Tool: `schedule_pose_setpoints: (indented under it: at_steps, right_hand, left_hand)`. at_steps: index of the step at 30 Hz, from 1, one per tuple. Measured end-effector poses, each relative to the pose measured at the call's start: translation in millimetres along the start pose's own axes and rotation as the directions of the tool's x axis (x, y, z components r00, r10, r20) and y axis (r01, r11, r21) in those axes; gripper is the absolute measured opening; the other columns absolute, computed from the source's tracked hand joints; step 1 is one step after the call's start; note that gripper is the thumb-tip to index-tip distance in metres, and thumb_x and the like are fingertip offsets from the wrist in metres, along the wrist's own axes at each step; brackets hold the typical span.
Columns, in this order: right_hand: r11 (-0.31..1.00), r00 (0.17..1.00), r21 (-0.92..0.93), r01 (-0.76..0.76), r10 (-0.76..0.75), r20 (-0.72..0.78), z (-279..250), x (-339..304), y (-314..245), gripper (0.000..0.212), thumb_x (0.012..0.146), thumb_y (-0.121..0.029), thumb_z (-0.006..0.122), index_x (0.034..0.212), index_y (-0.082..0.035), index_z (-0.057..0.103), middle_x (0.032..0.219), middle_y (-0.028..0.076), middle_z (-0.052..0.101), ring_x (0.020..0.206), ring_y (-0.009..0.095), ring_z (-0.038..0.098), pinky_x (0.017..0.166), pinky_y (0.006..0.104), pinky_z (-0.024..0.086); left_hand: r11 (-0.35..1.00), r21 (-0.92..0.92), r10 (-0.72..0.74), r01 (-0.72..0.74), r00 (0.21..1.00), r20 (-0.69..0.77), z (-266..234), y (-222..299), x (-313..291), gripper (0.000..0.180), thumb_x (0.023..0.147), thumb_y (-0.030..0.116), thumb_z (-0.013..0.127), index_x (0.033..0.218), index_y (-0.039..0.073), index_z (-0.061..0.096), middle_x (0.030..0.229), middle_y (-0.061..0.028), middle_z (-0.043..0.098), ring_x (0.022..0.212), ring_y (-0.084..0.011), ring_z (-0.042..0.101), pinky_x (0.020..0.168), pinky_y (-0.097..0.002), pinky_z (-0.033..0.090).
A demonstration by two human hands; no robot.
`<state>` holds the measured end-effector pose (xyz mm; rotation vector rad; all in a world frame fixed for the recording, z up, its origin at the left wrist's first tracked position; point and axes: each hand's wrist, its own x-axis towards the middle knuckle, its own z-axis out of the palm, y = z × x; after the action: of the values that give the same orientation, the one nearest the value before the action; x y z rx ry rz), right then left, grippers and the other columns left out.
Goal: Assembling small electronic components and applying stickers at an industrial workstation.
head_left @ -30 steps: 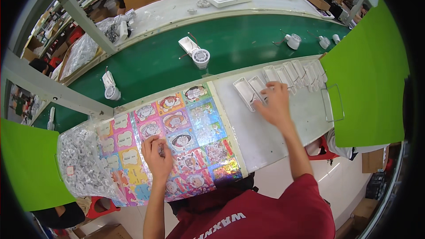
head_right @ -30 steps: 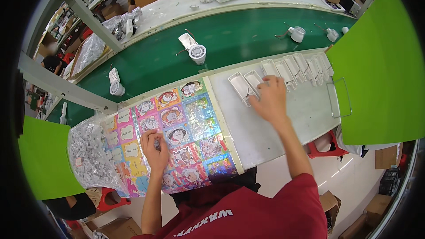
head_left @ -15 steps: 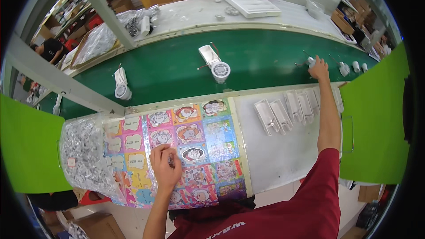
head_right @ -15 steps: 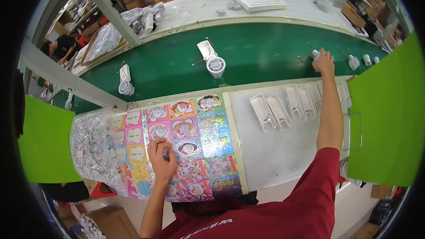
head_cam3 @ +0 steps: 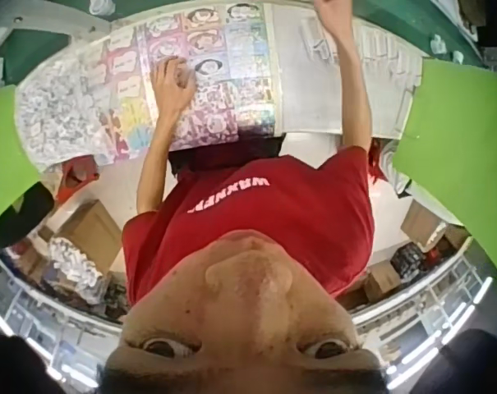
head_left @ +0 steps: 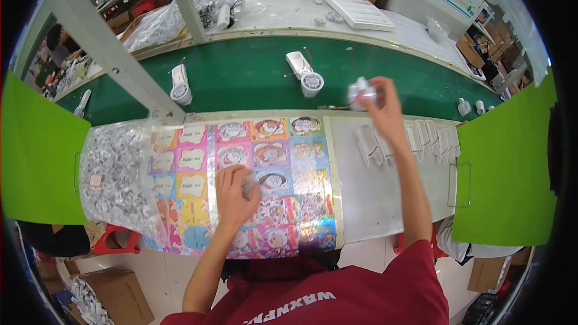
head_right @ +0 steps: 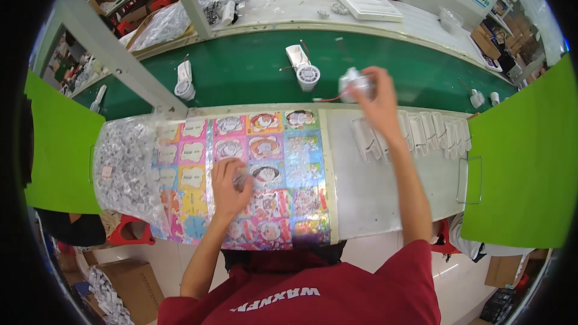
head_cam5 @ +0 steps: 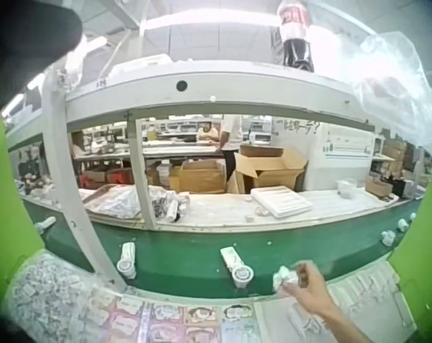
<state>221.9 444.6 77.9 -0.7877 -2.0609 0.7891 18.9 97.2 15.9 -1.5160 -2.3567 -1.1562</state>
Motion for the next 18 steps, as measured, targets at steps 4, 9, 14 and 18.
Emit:
schedule_pose_setpoints:
  at_steps: [4,9,14,18]
  right_hand:
    - [0.833,0.910,0.456,-0.313,0.126,0.395,76.1,-88.3,-98.7,0.047,0.092,-0.005,0.070,0.133,-0.006,0.047,0.127,0.008,0.055,0.111,0.018,0.062,0.089,0.0331,0.054]
    - [0.790,0.714,0.422,-0.445,0.029,0.699,127.1,-156.2,-155.1,0.041,0.100,-0.016,0.064,0.136,-0.005,0.047,0.125,0.012,0.055,0.110,0.019,0.061,0.086,0.0335,0.053]
    - [0.965,0.797,0.252,-0.071,-0.097,0.596,121.4,-109.4,-171.4,0.032,0.099,-0.019,0.063,0.127,-0.003,0.057,0.120,0.014,0.058,0.110,0.025,0.059,0.093,0.0377,0.050]
    - [0.902,0.774,0.197,0.384,-0.431,0.464,170.6,-89.2,-203.0,0.025,0.094,-0.014,0.064,0.117,-0.005,0.065,0.113,0.016,0.062,0.113,0.034,0.058,0.102,0.0427,0.045]
  left_hand:
    - [0.943,-0.326,-0.065,0.062,0.998,-0.001,-5.3,9.1,-8.8,0.061,0.083,0.020,0.075,0.136,0.001,0.053,0.128,-0.0193,0.059,0.116,-0.0328,0.057,0.099,-0.0432,0.044]
    - [0.576,-0.769,-0.302,0.276,0.947,0.113,-14.0,12.6,-41.9,0.070,0.089,0.019,0.071,0.149,-0.001,0.042,0.136,-0.0180,0.056,0.126,-0.0255,0.055,0.106,-0.0389,0.043]
    - [0.851,-0.443,-0.300,0.282,0.953,0.029,-74.1,-0.2,-69.4,0.057,0.079,0.012,0.075,0.133,0.001,0.062,0.125,-0.0148,0.063,0.115,-0.0260,0.059,0.094,-0.0379,0.049]
    - [0.992,-0.122,-0.018,0.013,0.999,-0.042,-63.2,-0.8,-66.5,0.060,0.074,0.020,0.081,0.130,0.004,0.064,0.112,-0.0170,0.062,0.103,-0.0371,0.059,0.088,-0.0447,0.050]
